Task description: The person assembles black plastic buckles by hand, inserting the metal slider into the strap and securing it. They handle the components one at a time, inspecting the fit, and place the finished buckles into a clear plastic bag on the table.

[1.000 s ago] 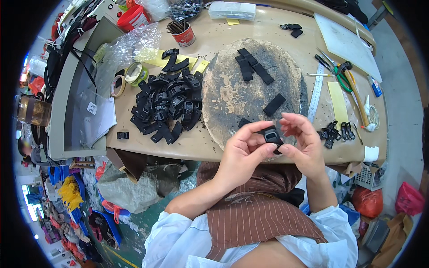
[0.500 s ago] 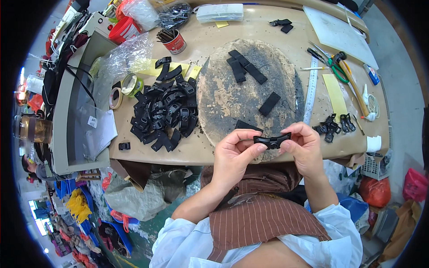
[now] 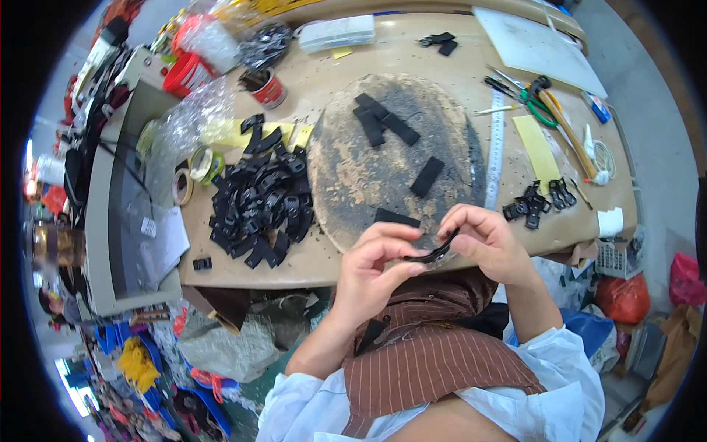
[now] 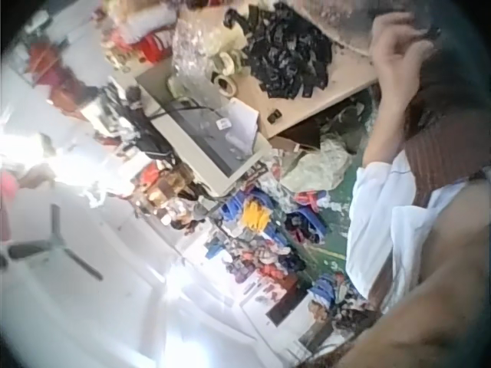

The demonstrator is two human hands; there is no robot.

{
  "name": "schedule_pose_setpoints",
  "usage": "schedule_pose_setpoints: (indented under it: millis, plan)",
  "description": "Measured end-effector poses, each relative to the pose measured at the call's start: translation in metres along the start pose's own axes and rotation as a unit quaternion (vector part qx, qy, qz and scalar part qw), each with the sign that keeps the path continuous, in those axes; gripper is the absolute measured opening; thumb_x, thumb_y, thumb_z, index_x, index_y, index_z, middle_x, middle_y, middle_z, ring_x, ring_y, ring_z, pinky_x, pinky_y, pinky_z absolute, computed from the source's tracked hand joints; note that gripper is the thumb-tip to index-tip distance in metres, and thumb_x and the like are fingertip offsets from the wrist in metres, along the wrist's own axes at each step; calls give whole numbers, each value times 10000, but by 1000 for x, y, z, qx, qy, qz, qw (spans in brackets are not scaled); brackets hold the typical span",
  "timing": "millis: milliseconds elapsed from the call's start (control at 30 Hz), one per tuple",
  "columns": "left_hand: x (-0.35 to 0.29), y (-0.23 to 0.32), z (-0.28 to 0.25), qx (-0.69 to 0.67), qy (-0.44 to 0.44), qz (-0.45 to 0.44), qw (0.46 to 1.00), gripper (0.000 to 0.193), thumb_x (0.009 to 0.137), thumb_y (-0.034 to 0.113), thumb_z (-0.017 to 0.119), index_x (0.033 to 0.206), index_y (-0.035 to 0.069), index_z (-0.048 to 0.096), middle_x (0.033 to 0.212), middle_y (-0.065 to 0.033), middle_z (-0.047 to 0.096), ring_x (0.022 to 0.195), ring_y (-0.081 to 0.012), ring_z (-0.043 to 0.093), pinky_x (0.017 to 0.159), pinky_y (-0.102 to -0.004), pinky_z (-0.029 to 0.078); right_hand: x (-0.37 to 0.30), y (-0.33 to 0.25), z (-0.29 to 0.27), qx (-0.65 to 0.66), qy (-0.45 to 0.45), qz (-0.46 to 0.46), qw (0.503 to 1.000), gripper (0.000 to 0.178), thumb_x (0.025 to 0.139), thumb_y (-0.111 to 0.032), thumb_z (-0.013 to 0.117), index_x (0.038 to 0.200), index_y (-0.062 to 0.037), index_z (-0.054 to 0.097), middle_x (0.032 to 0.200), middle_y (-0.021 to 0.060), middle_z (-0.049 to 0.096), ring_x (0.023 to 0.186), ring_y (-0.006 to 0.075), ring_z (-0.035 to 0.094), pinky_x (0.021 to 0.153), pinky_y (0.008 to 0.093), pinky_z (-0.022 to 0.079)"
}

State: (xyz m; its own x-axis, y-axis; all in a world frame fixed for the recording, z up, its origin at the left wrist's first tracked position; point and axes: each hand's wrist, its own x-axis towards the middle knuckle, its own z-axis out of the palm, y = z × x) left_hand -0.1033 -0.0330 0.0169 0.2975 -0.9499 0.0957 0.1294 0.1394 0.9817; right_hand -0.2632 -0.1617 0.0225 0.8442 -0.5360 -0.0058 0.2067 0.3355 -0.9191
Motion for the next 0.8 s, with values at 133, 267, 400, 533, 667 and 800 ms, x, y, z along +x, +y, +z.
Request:
schedule_pose_setpoints:
  millis: [133,267,400,533,667,800]
  plan:
    - [-3,-16,1,-135,57,-40,988,163,784,-51,662,939,-13,627,1081,-130,585,886,-152,615,779,-260,518,-1,4,5,-76,23,-47,996,102,852,-75,645,893,-2,586,884,31,574,827,90,536,738,244,431]
    - [-6,-26,-6,-416,48,-225,880,184,821,55,678,986,14,609,1030,-89,620,831,-141,617,745,-240,510,2,8,14,-171,58,-130,975,109,827,-76,667,806,-2,591,833,51,582,761,105,538,678,256,432]
    - [1,-22,-13,-326,91,-141,931,245,806,140,714,992,37,590,1009,-72,619,791,-167,626,732,-289,524,-2,19,6,-152,84,-92,980,231,811,-96,690,1001,-3,596,936,57,607,852,118,567,743,270,456]
    - [14,-10,-75,-217,179,0,960,200,827,28,658,1001,-11,569,1038,-102,575,869,-168,603,791,-255,515,-25,0,-63,-291,291,-44,910,375,794,-116,697,1137,-31,574,1053,84,576,881,146,590,734,297,493]
    - [12,5,-160,64,313,37,947,181,860,23,615,1037,-13,602,957,-53,628,792,-90,584,714,-197,469,-71,-20,-156,-623,491,-2,609,279,820,-98,652,1079,-5,599,866,87,631,768,186,604,672,305,490]
    - [24,-1,-173,398,451,11,799,386,818,117,703,1165,12,573,1028,-68,600,849,-115,557,751,-244,453,-79,-4,-188,-582,501,8,640,220,829,-74,637,1032,4,614,813,90,643,726,178,609,664,295,486]
